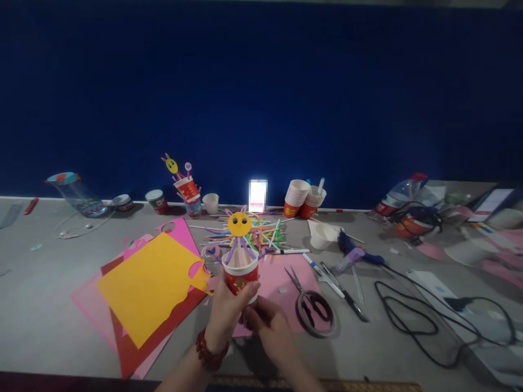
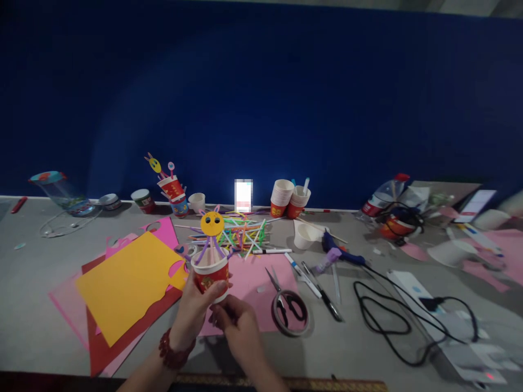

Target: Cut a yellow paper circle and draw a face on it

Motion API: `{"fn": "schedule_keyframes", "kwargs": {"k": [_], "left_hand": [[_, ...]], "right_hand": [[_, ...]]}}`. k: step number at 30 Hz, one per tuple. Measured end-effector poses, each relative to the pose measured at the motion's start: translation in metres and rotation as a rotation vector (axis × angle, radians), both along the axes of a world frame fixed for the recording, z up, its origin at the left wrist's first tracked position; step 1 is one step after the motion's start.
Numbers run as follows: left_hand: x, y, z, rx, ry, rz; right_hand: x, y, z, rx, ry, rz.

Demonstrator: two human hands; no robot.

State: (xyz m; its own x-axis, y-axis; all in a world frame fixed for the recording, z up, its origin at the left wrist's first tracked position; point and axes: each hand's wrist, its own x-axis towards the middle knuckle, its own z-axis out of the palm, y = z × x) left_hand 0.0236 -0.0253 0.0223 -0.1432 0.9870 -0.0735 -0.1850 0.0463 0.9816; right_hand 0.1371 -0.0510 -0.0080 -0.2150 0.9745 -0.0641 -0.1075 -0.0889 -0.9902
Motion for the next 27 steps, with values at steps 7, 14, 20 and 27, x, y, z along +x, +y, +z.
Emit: {"fn": "schedule_keyframes", "kwargs": {"k": [7,14,20,27], "left_hand": [[-0.004,0.0,-0.001,-0.009,-0.05,-0.006],[-0.004,-0.003,-0.005,0.012,-0.055,-0.014],[-0.012,0.002,-0.003,0.067,-0.024,0.045],[-0.021,0.009,0.008,0.15,-0.168,0.093]], "right_hand": [[0.001,-0.007,-0.005,0.076,-0.166,0.038],[0.007,-0.006,-0.004,0.168,-0.291,0.019],[0.006,-0.011,-0.003,0.219,-0.439,0.091],[0.006,-0.017,-0.006,0.229,-0.541,0.134]]}}
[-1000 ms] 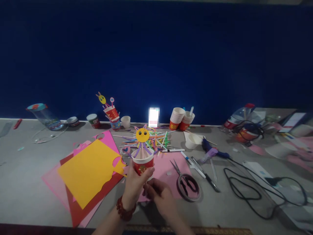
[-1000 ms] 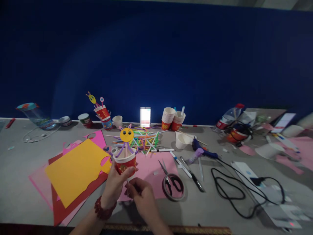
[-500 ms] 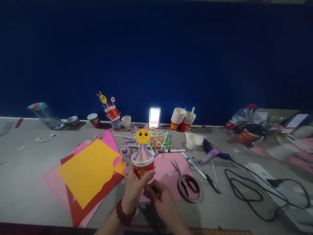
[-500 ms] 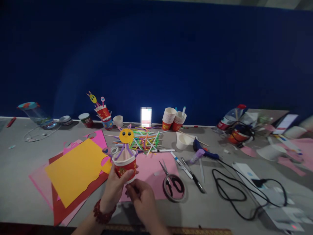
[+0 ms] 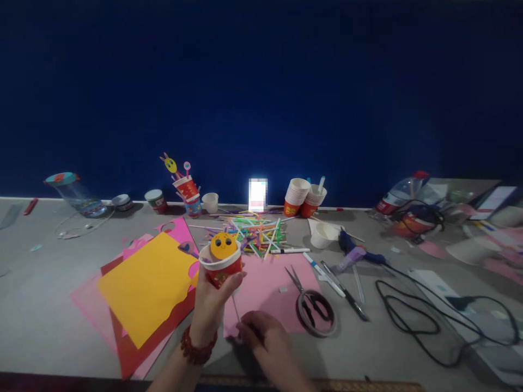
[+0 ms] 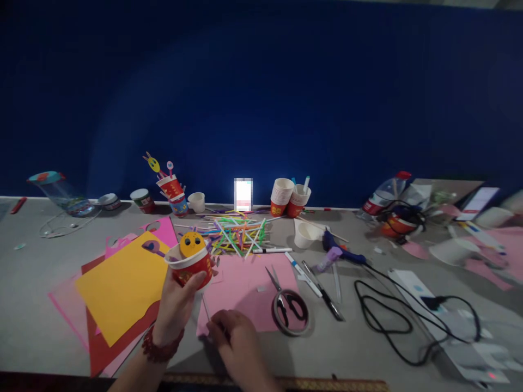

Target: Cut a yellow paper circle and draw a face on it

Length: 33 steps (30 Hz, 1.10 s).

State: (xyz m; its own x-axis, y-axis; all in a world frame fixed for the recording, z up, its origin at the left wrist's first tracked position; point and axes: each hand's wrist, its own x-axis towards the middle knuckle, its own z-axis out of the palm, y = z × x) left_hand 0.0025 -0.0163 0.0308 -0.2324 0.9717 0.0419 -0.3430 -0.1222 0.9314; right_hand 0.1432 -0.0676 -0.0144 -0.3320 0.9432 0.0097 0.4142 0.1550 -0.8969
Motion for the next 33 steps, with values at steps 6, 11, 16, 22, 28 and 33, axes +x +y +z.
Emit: {"fn": "schedule_keyframes", "kwargs": {"k": [6,11,16,22,28,33], "left_hand": [[-0.003,0.002,0.013,0.077,-0.052,-0.03],[-0.004,0.0,0.008,0.061,-0.026,-0.03],[0.002,-0.009,-0.008,-0.002,0.063,-0.001],[0.008,-0.013,-0.015,-0.069,0.141,-0.02],[-0.002,-0.002,0.006,0.04,-0.025,0.008],[0.001,-0.008,0.006,0.033,0.026,-0.001]], "right_hand": [[0.0,-0.004,-0.007,0.018,0.001,-0.029],[-0.001,-0.005,-0.013,0.047,-0.001,-0.04],[-0.005,0.0,-0.005,0.042,0.109,-0.078],[-0.008,0.007,0.003,0.085,0.153,-0.094],[-0.008,-0.011,-0.016,0.083,-0.02,-0.001],[-0.008,-0.017,-0.017,0.079,0.006,-0.045]]}}
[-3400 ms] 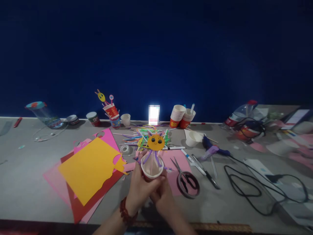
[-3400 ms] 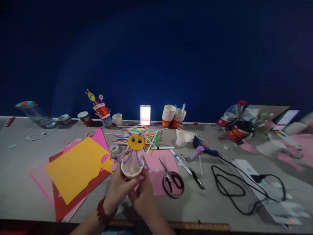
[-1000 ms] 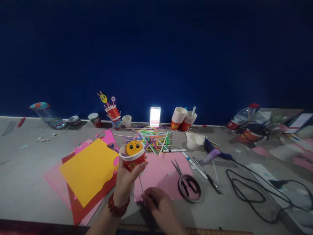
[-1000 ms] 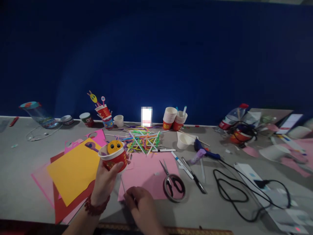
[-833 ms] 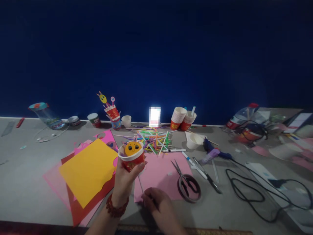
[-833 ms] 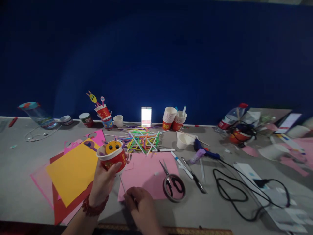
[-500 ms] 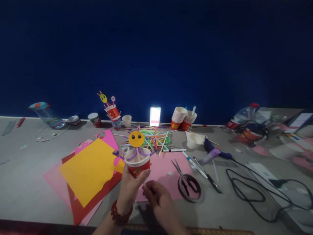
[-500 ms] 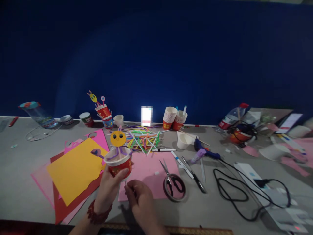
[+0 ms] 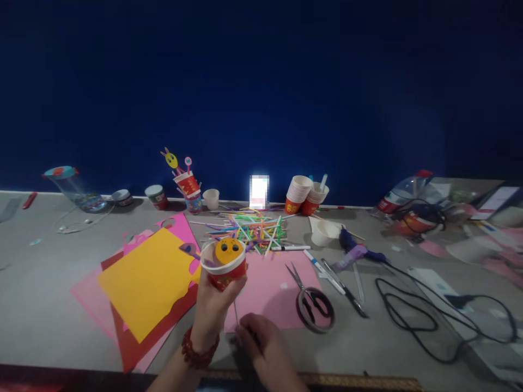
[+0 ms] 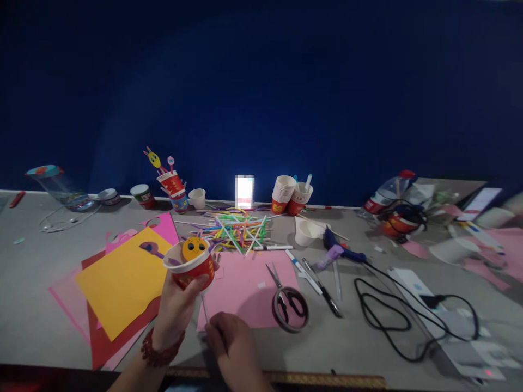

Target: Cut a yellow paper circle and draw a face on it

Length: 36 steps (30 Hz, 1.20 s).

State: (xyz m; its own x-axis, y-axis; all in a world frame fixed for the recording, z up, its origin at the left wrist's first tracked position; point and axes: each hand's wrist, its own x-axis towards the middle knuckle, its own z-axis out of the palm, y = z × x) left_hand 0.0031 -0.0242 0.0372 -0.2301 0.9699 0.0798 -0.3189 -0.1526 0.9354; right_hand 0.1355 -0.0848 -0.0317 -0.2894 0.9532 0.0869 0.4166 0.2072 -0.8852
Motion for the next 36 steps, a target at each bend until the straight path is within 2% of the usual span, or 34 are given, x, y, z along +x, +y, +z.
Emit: {"fn": "schedule_keyframes", "kwargs": {"k": [6,9,14,16,19,21,24,29,34,36], "left_hand": [[0.011,-0.013,-0.016,-0.136,0.134,-0.035],[0.015,-0.017,-0.016,-0.182,0.127,-0.08],[0.014,-0.016,-0.014,-0.155,0.129,-0.094],[0.013,-0.016,-0.015,-0.147,0.149,-0.092],[0.013,-0.018,-0.017,-0.136,0.182,-0.093],[0.014,-0.019,-0.017,-0.132,0.215,-0.086],[0.015,-0.021,-0.016,-0.125,0.225,-0.078],[0.012,-0.023,-0.019,-0.113,0.208,-0.097],[0.012,-0.024,-0.02,-0.053,0.272,0.018],[0.014,-0.025,-0.02,-0.014,0.275,0.025]], "right_hand": [[0.001,0.01,0.012,0.004,0.146,-0.101],[0.003,0.012,0.014,0.018,0.195,-0.111],[0.016,0.019,0.021,0.016,0.197,-0.11],[0.027,0.026,0.034,0.054,0.267,-0.179],[0.042,0.042,0.063,0.19,0.398,-0.249],[0.046,0.053,0.083,0.225,0.469,-0.231],[0.043,0.066,0.102,0.17,0.52,-0.158],[0.034,0.075,0.105,0.125,0.577,-0.12],[0.03,0.07,0.103,0.07,0.65,-0.122],[0.029,0.069,0.103,0.066,0.667,-0.118]]}}
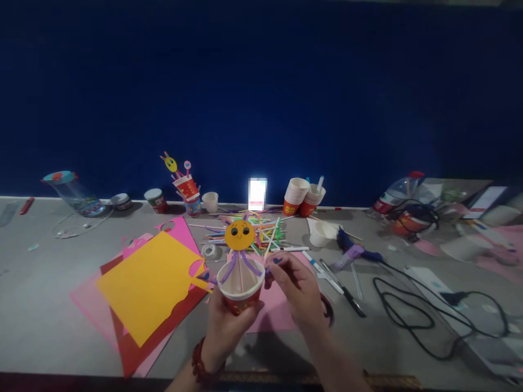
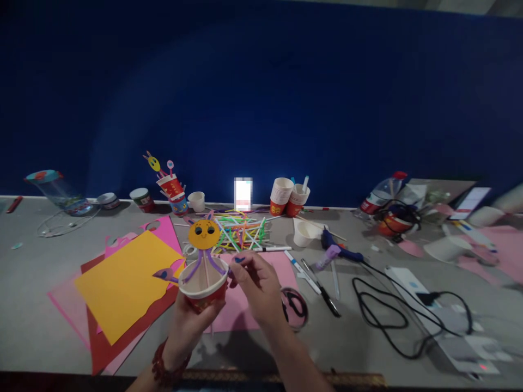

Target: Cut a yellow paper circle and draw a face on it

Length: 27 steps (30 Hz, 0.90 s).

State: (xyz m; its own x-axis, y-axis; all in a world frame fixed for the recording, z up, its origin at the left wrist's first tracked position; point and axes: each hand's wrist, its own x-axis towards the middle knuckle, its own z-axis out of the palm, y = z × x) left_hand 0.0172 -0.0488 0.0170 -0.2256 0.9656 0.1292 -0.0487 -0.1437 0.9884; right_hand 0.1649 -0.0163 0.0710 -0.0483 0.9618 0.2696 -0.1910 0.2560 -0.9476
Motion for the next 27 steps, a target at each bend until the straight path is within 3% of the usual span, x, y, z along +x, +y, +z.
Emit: {"fn": "schedule_keyframes", "kwargs": {"k": [10,15,20,25,27], "left_hand": [[0.002,-0.001,0.0,-0.007,-0.057,-0.086],[0.002,0.0,-0.008,0.004,-0.111,-0.189],[-0.001,0.008,-0.017,-0.077,-0.178,-0.175],[-0.009,0.015,-0.009,-0.111,-0.147,-0.057],[-0.013,0.016,-0.007,-0.086,-0.116,-0.022]], "right_hand": [[-0.002,-0.006,-0.007,-0.015,0.057,0.02],[-0.007,-0.004,-0.014,-0.176,0.117,-0.001],[-0.009,-0.003,-0.024,-0.15,0.122,-0.028],[-0.01,-0.015,-0.043,-0.121,-0.101,-0.02],[-0.014,-0.02,-0.054,-0.162,-0.165,0.059]]}}
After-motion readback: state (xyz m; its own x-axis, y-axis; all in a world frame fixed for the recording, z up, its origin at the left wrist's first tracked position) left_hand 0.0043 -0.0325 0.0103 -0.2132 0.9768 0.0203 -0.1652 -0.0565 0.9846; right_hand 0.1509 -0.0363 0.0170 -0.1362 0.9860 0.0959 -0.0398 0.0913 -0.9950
